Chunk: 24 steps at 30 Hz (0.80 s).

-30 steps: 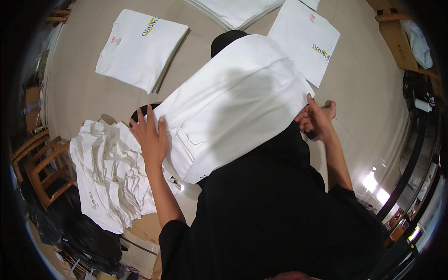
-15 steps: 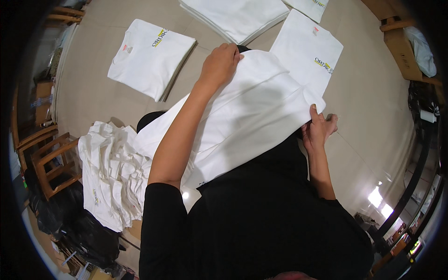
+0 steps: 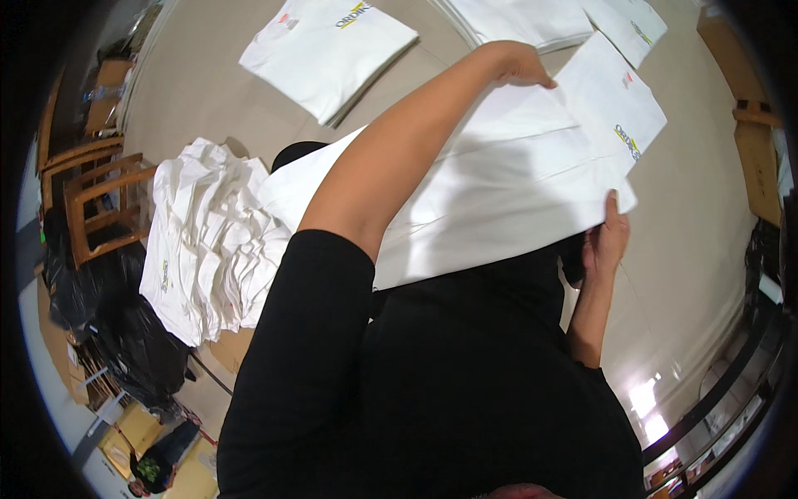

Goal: The person picks up white t-shirts from a large pile, smooths them out, and folds them one by one into flat squares, then places the folded shirts into organized stacks on the floor.

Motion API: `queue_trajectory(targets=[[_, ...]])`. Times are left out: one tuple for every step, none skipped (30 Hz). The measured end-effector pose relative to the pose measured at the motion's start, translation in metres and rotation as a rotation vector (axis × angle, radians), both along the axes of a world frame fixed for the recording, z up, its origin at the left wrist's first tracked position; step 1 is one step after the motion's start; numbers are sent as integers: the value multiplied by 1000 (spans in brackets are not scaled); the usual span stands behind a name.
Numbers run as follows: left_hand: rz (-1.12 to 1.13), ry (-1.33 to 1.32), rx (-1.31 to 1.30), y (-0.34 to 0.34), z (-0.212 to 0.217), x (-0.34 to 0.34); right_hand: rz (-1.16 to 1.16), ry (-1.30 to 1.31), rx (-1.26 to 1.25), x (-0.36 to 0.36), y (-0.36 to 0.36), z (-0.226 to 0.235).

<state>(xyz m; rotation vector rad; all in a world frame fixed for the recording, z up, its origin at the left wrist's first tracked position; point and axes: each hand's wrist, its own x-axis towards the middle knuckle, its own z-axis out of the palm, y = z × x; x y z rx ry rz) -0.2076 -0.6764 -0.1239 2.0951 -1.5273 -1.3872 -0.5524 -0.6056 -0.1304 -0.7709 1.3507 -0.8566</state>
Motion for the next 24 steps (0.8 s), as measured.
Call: queue_trajectory(targets=[[84, 91, -87, 7, 5, 7, 38, -29, -94, 2, -1, 8], [154, 183, -179, 18, 29, 8, 62, -56, -193, 7, -2, 24], [229, 270, -274, 27, 50, 15, 67, -41, -218, 19, -4, 45], [255, 346, -333, 31, 59, 29, 88, -44, -297, 31, -8, 60], [276, 423, -392, 30, 64, 46, 105, -48, -375, 43, -15, 72], [293, 505, -452, 27, 68, 63, 118, -46, -456, 54, -21, 81], [297, 511, -568, 26, 73, 81, 151, -30, -510, 64, -32, 85], [295, 519, -684, 23, 80, 98, 178, -12, -568, 74, -49, 88], [322, 529, -710, 19, 93, 110, 201, 10, -626, 85, -66, 91], [319, 463, -731, 30, 111, 137, 246, -31, -695, 111, -82, 96], [302, 428, -754, 33, 125, 160, 277, -44, -773, 135, -98, 103], [294, 381, -781, 41, 138, 184, 327, -32, -796, 161, -113, 111], [331, 382, -835, 44, 148, 204, 375, -19, -820, 187, -124, 119], [407, 407, -851, 49, 155, 217, 398, -22, -868, 213, -135, 125], [486, 432, -865, 57, 163, 228, 422, -25, -913, 240, -142, 132], [567, 454, -880, 68, 169, 239, 437, -21, -961, 254, -140, 137], [613, 442, -912, 85, 169, 247, 460, -22, -1002, 272, -132, 142], [661, 426, -944, 106, 165, 254, 474, -15, -1045, 286, -118, 144], [717, 405, -972, 134, 158, 260, 494, -14, -1083, 299, -99, 145], [796, 481, -955, 154, 146, 250, 521, 45, -1189, 295, -87, 138], [877, 557, -936, 183, 128, 236, 548, 103, -1296, 284, -71, 127], [959, 621, -921, 217, 116, 216, 573, 147, -1404, 270, -50, 119], [1097, 721, -992, 258, 97, 197, 654, 180, -1512, 256, -25, 106], [1236, 820, -1064, 302, 74, 174, 737, 211, -1617, 241, 3, 93]])
